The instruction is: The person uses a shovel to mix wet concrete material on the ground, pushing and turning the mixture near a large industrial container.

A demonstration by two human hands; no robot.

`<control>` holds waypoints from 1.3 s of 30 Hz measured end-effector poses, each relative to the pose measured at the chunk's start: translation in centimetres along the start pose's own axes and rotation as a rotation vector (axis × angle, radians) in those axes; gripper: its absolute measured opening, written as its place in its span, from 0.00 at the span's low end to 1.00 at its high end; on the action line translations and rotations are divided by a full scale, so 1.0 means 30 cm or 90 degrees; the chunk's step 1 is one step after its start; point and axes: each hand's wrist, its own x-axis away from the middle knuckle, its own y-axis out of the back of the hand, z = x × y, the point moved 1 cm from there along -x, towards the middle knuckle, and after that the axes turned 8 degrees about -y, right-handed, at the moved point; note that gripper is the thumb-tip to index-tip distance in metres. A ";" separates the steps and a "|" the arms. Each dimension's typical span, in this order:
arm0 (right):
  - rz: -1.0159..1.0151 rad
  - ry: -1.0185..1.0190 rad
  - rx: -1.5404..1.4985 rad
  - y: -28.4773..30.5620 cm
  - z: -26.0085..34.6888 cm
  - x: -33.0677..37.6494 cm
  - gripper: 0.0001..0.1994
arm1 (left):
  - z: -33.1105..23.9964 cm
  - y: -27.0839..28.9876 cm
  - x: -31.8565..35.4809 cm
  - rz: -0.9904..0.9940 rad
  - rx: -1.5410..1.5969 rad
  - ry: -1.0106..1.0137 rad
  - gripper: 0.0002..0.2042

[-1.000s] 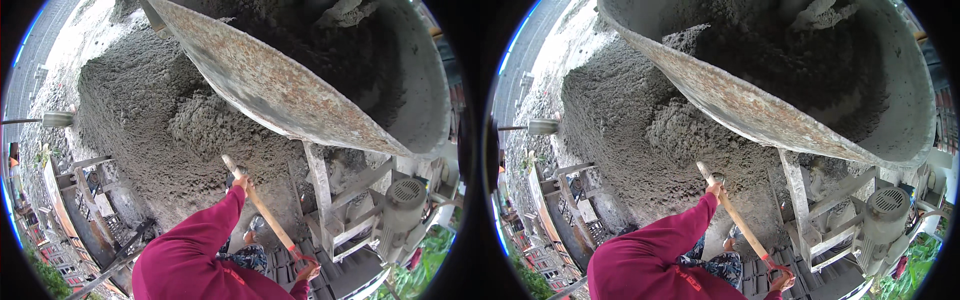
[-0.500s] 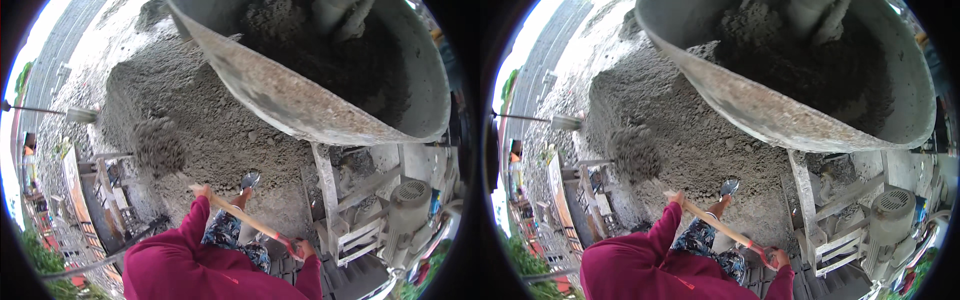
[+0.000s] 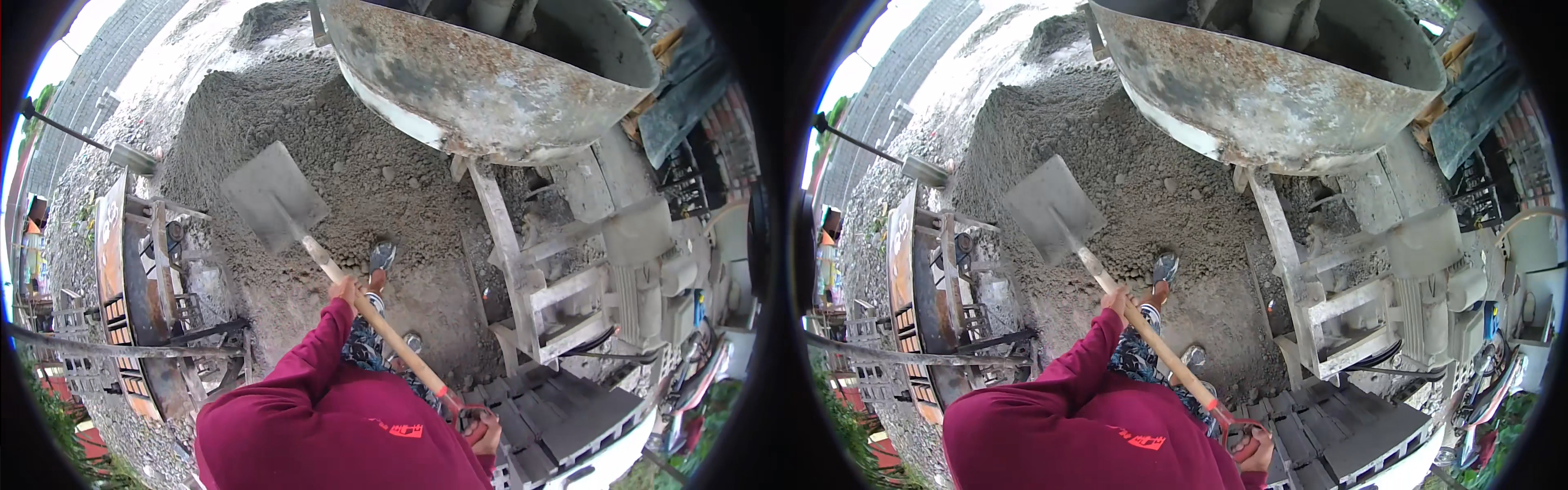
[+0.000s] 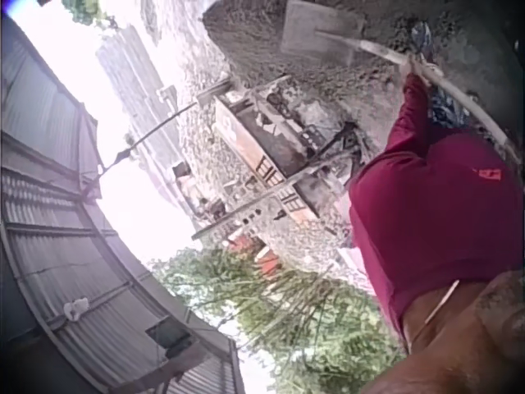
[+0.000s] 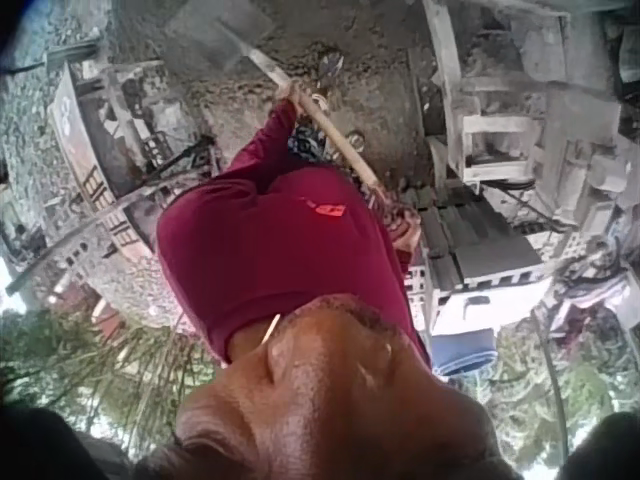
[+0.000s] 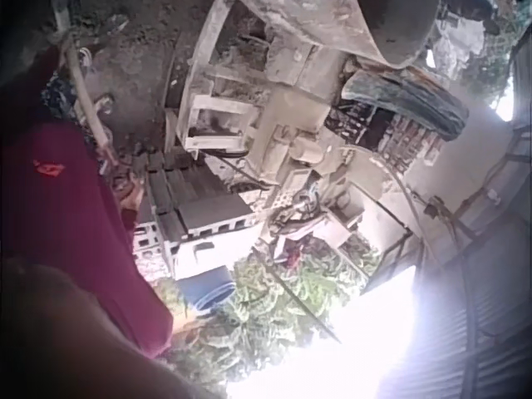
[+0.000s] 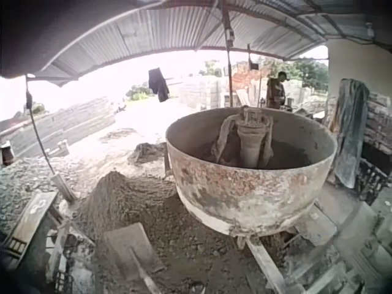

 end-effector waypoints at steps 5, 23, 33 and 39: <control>0.022 0.119 -0.093 0.177 -0.089 0.366 0.09 | 0.374 -0.087 0.126 0.120 -0.078 0.144 0.06; 0.416 0.316 -0.186 -1.240 0.390 0.212 0.08 | -0.111 -0.795 0.083 0.353 0.088 0.208 0.05; 0.569 0.333 -0.169 -1.530 0.569 -0.232 0.09 | -0.101 -1.026 -0.368 0.413 0.205 0.283 0.04; 0.360 0.235 -0.166 -1.174 0.409 -0.334 0.05 | 0.000 -0.801 -0.257 0.410 -0.139 0.124 0.20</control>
